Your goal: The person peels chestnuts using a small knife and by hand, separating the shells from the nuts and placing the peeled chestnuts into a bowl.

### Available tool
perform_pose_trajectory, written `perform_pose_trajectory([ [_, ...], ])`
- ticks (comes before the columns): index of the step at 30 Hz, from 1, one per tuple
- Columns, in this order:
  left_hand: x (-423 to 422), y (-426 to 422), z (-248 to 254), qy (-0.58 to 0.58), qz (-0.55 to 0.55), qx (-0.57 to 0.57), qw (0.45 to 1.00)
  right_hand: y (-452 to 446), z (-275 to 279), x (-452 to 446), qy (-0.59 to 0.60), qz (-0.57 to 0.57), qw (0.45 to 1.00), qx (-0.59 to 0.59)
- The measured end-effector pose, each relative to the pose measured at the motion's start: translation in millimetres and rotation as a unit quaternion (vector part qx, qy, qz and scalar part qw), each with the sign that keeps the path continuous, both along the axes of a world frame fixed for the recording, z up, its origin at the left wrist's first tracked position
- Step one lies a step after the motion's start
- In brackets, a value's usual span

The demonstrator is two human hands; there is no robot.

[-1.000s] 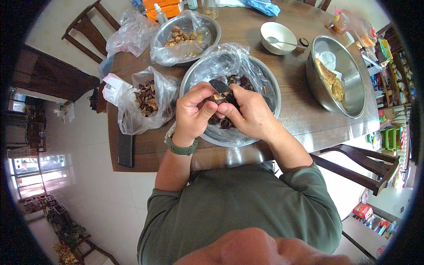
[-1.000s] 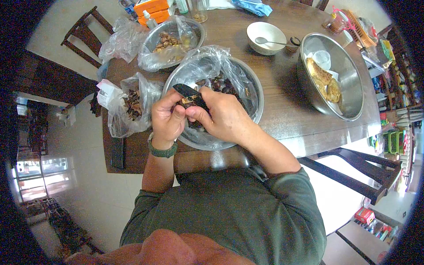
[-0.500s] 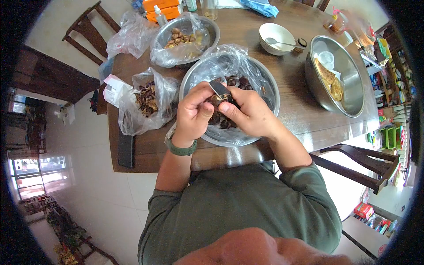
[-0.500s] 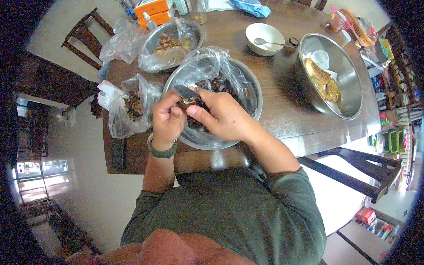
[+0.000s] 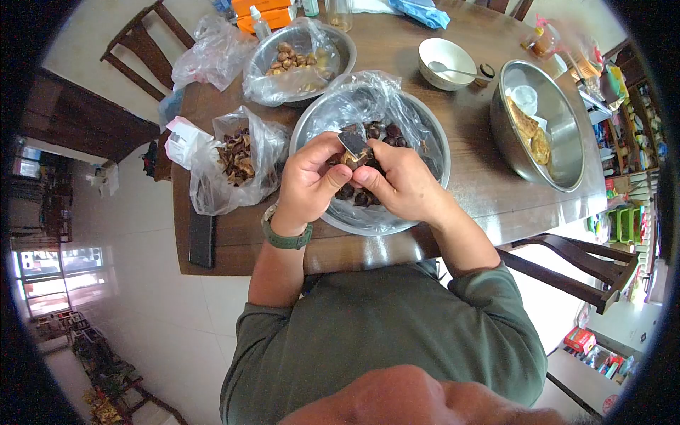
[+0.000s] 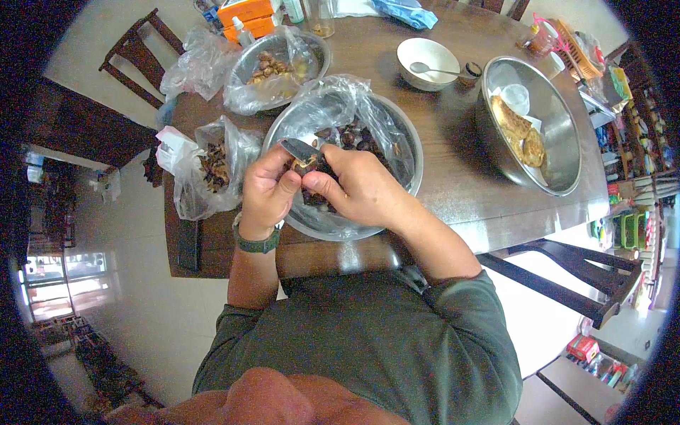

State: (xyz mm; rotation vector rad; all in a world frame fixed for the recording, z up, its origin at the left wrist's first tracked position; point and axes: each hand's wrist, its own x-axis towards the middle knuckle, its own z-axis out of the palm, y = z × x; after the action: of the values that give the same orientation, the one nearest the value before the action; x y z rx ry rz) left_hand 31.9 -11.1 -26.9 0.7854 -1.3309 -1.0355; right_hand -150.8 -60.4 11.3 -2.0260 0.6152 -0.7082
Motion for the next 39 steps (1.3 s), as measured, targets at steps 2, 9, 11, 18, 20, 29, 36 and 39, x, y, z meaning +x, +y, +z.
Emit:
perform_pose_trajectory([
  [2,3.9,-1.1,-2.1,-0.031,0.009,-0.008,0.999,-0.7,1.1,-0.3,0.013,0.000,1.000,0.000],
  [9,-2.6,-1.8,-1.1,0.032,0.009,-0.017,0.999,0.7,8.2,-1.8,0.020,0.006,1.000,0.004],
  [11,-3.4,0.2,0.0,0.070,-0.011,-0.001,0.997,0.8,12.0,-2.3,-0.008,0.021,1.000,0.014],
  [18,-1.2,3.9,-1.1,0.172,-0.110,0.042,0.978,-0.4,-2.9,-1.1,-0.042,0.045,0.998,0.030],
  [20,-1.7,3.9,-1.2,0.179,-0.111,0.036,0.977,-0.3,-4.3,-0.6,-0.046,0.050,0.997,0.020],
  [29,2.7,3.1,-5.5,0.142,-0.076,0.032,0.986,4.1,8.1,-1.4,-0.012,0.028,0.999,0.042],
  [36,3.9,2.0,-3.6,0.134,-0.101,0.045,0.985,3.9,3.7,0.1,-0.037,0.032,0.999,0.024],
  [39,4.4,2.8,1.0,0.101,-0.074,0.038,0.991,3.9,3.3,0.2,-0.034,0.034,0.999,0.024],
])
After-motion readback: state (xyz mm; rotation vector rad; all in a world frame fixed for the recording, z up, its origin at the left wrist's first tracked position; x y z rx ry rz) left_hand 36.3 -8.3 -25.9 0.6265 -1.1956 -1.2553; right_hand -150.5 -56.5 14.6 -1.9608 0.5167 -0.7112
